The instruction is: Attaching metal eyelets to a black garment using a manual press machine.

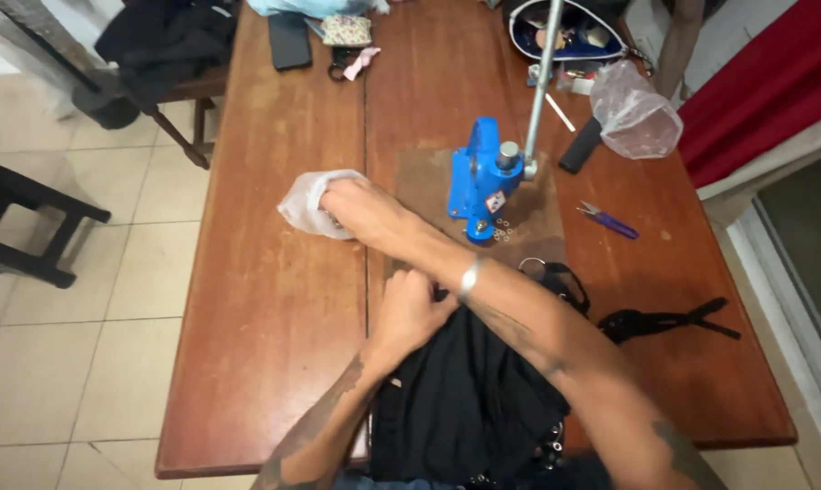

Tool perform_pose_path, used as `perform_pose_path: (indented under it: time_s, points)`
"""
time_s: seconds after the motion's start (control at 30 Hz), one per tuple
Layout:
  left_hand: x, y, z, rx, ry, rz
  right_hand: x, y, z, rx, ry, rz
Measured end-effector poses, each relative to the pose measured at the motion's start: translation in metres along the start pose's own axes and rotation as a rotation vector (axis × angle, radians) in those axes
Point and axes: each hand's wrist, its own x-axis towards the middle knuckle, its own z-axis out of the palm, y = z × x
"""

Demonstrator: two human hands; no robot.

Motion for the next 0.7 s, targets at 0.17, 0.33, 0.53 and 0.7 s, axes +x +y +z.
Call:
perform_pose_path:
  time_s: [0.17, 0.33, 0.53, 0.7]
  points:
    - [-0.003, 0.017, -0.017, -0.052, -0.038, -0.081, 0.015, 0.0, 0.004, -0.412, -0.171, 0.095]
    - [-0.004, 0.021, -0.024, -0.036, -0.088, -0.101, 0.023, -0.015, -0.009, -0.552, -0.132, 0.096]
    - [-0.006, 0.024, -0.03, -0.055, -0.075, -0.096, -0.006, 0.066, 0.072, -0.519, -0.164, 0.072]
    - [-0.009, 0.029, -0.034, -0.063, -0.081, -0.08, 0.009, 0.039, 0.03, -0.471, -0.079, 0.061]
